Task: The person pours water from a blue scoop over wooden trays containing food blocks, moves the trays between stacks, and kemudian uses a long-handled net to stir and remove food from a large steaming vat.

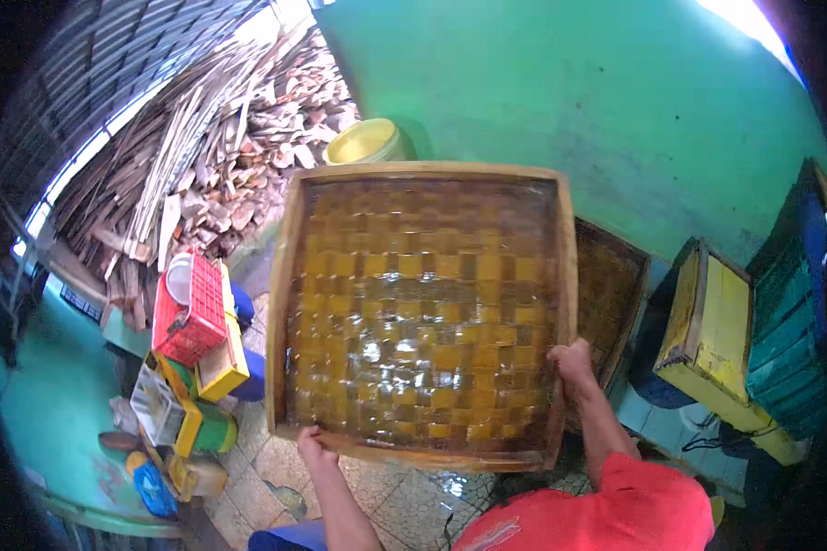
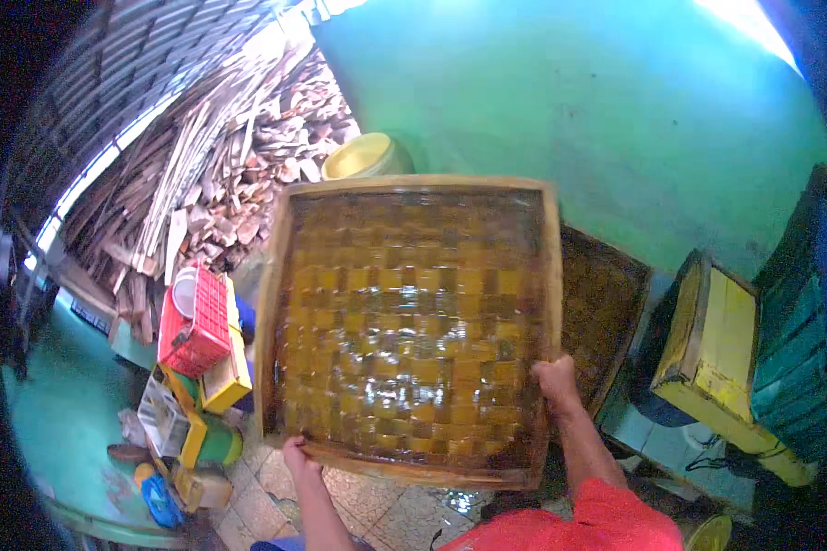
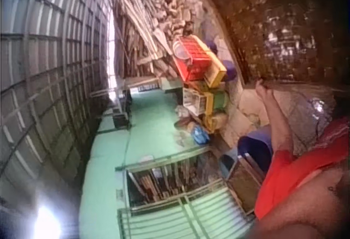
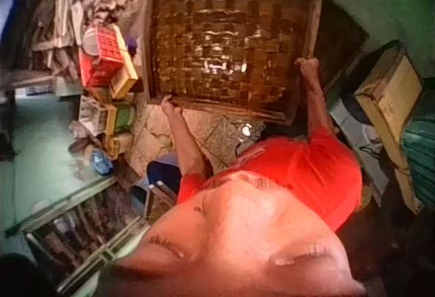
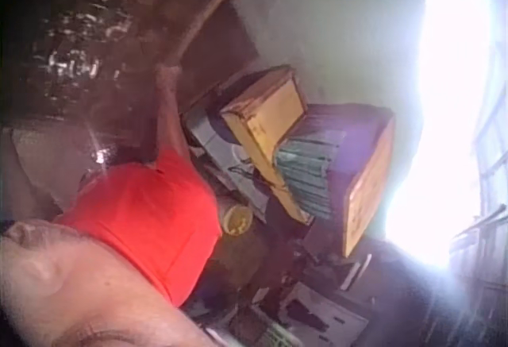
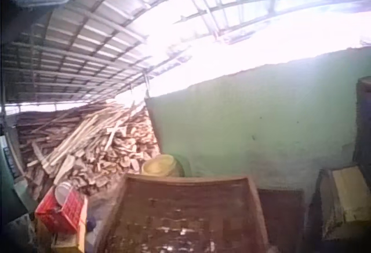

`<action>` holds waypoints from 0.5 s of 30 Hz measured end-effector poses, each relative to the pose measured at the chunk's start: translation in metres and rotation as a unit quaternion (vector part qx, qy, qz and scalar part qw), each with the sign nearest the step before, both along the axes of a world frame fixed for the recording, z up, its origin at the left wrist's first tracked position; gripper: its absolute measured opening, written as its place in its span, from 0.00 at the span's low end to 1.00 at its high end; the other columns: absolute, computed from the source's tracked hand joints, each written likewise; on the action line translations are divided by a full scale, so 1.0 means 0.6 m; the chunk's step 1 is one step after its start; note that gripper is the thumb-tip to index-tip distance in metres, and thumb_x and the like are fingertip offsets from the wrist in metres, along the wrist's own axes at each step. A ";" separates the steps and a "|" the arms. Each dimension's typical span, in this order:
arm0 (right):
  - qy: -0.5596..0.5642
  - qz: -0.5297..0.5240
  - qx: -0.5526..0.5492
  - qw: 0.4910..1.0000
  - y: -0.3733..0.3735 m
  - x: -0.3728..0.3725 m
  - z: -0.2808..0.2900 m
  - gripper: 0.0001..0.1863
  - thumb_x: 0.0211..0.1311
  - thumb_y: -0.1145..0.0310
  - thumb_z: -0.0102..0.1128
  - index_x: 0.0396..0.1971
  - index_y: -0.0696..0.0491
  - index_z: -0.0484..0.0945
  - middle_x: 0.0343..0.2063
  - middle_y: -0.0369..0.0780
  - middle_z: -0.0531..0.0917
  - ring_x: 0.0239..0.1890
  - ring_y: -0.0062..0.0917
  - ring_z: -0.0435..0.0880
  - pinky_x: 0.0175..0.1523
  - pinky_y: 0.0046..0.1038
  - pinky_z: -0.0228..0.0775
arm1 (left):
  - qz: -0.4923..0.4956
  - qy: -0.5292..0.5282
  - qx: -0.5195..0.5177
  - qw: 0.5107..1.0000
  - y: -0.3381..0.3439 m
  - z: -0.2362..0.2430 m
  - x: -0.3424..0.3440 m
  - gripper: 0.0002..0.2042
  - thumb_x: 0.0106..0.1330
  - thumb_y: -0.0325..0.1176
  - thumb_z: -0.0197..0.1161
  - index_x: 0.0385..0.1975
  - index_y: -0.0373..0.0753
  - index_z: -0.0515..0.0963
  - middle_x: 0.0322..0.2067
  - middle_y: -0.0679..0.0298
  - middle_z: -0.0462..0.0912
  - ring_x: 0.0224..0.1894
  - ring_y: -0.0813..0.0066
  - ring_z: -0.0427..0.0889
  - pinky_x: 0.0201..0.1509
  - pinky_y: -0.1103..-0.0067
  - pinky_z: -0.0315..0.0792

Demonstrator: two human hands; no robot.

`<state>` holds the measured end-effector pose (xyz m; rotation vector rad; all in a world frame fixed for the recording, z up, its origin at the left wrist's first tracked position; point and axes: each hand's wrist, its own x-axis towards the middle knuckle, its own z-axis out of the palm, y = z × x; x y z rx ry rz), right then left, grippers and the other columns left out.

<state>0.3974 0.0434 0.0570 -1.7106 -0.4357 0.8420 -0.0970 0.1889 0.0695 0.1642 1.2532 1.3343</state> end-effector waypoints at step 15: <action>0.081 -0.219 -0.155 0.960 -0.105 0.255 -0.191 0.16 0.48 0.77 0.54 0.40 0.65 0.72 0.35 0.51 0.78 0.38 0.38 0.78 0.38 0.38 0.69 | -0.261 0.002 -0.082 0.962 0.325 -0.246 0.418 0.11 0.48 0.19 0.54 0.33 0.30 0.70 0.27 0.55 0.73 0.29 0.60 0.77 0.29 0.60 0.75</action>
